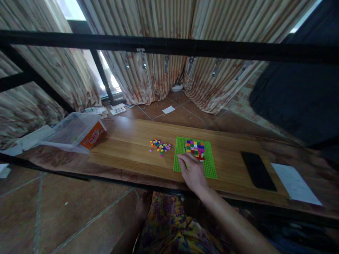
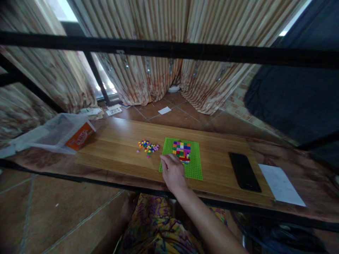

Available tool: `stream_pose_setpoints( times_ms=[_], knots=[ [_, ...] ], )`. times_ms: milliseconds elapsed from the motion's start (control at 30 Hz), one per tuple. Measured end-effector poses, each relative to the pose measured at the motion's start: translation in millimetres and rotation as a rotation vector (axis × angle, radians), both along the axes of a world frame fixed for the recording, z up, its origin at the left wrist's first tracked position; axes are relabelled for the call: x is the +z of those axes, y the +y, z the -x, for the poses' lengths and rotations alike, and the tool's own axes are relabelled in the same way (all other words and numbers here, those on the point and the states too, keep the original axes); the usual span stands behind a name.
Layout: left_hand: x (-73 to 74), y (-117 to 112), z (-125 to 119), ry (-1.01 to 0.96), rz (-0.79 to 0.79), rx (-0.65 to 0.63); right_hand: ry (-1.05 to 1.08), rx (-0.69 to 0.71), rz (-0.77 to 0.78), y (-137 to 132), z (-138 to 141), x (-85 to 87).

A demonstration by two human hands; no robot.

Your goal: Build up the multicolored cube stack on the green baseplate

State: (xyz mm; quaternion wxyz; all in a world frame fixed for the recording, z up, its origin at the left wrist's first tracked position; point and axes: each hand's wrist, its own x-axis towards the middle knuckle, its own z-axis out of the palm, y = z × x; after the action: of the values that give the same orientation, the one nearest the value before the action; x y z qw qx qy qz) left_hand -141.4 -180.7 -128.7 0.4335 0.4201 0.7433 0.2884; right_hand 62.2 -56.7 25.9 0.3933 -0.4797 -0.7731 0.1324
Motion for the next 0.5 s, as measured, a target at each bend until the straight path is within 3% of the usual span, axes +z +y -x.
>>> stream_pose_setpoints(
  times_ms=[167, 333, 500],
  knots=[
    [-11.5, 0, 3, 0.006, -0.19, -0.05, -0.133, 0.115, 0.072, 30, 40, -16.7],
    [-21.0, 3, 12, 0.033, -0.109, -0.082, -0.274, 0.188, 0.148, 58, 62, -31.9],
    [-17.8, 0, 14, 0.04, -0.066, -0.126, -0.41, 0.213, 0.181, 64, 67, -39.9]
  ],
)
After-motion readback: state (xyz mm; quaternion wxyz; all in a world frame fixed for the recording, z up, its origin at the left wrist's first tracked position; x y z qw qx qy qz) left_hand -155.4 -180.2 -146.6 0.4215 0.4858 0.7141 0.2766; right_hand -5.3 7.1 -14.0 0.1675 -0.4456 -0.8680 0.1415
